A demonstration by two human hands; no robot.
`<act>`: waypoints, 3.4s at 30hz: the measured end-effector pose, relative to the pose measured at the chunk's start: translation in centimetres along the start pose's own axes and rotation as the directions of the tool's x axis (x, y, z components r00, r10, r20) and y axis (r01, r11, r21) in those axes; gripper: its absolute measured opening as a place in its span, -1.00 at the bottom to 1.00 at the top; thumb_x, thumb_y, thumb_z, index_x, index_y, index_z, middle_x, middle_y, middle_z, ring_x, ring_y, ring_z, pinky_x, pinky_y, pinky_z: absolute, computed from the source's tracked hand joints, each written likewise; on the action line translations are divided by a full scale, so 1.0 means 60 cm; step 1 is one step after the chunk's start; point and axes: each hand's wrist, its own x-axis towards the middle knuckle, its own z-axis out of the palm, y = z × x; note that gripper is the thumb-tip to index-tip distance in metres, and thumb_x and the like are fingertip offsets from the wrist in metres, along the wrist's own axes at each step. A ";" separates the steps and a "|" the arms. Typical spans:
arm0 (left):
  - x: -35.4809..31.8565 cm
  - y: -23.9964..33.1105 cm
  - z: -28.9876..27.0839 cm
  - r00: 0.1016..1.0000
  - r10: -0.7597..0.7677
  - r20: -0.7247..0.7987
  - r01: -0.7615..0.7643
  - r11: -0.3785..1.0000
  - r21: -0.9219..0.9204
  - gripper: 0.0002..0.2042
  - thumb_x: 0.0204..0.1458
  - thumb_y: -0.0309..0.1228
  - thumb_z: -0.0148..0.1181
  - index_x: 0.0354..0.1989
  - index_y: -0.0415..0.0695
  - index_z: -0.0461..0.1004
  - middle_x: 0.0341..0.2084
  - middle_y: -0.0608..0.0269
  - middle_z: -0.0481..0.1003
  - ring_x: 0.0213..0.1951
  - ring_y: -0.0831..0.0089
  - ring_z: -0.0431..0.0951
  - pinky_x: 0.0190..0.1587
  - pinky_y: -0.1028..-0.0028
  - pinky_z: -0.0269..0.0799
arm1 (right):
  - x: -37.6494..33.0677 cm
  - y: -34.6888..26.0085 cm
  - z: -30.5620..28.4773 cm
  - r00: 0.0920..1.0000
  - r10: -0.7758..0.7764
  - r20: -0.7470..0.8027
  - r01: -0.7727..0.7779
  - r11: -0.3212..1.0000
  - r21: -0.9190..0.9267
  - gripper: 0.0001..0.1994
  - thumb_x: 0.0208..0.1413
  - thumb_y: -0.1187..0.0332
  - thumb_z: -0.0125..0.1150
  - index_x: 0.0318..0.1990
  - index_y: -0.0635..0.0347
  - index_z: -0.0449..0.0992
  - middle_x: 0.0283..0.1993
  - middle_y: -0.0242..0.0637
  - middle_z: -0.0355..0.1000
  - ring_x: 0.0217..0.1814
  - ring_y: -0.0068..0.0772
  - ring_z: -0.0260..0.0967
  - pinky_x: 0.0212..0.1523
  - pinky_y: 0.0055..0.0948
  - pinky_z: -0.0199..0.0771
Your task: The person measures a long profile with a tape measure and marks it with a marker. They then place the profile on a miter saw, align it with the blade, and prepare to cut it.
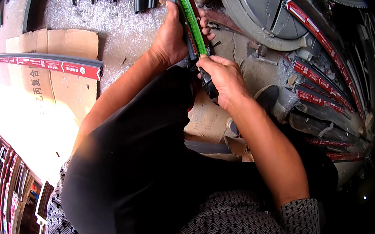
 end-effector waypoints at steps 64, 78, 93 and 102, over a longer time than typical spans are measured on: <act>-0.010 0.078 0.018 0.886 0.460 0.065 -0.455 0.887 -0.081 -0.17 0.33 0.33 -0.59 -0.10 -0.28 0.40 -0.37 0.10 0.41 -0.28 0.21 0.38 0.07 0.14 0.38 | -0.017 -0.037 0.028 0.951 -0.303 0.053 0.303 0.893 -0.334 -0.71 0.26 0.22 0.31 -0.22 0.34 0.64 -0.54 -0.64 0.33 -0.51 -0.78 0.12 -0.51 -0.59 0.09; -0.014 0.086 0.022 0.866 0.490 0.099 -0.480 0.870 -0.108 -0.18 0.33 0.33 -0.56 -0.11 -0.26 0.41 -0.36 0.10 0.42 -0.26 0.21 0.39 0.08 0.14 0.37 | -0.022 -0.047 0.033 0.940 -0.342 0.020 0.319 0.852 -0.415 -0.68 0.22 0.17 0.28 -0.26 0.34 0.66 -0.64 -0.45 0.35 -0.55 -0.63 0.21 -0.46 -0.41 0.30; -0.021 0.093 0.016 0.856 0.500 0.130 -0.464 0.855 -0.232 -0.18 0.31 0.35 -0.51 -0.12 -0.26 0.42 -0.36 0.09 0.42 -0.27 0.19 0.39 0.10 0.13 0.35 | -0.031 -0.052 0.043 0.918 -0.397 0.026 0.363 0.809 -0.462 -0.68 0.23 0.17 0.29 -0.30 0.34 0.64 -0.64 -0.43 0.35 -0.55 -0.62 0.22 -0.47 -0.40 0.31; -0.031 0.092 0.015 0.851 0.515 0.103 -0.475 0.839 -0.267 -0.18 0.31 0.36 -0.49 -0.10 -0.28 0.41 -0.36 0.06 0.41 -0.27 0.18 0.38 0.10 0.13 0.36 | -0.045 -0.048 0.039 0.903 -0.429 0.006 0.352 0.733 -0.582 -0.66 0.24 0.11 0.25 -0.34 0.25 0.63 -0.66 -0.25 0.35 -0.59 -0.46 0.25 -0.44 -0.31 0.34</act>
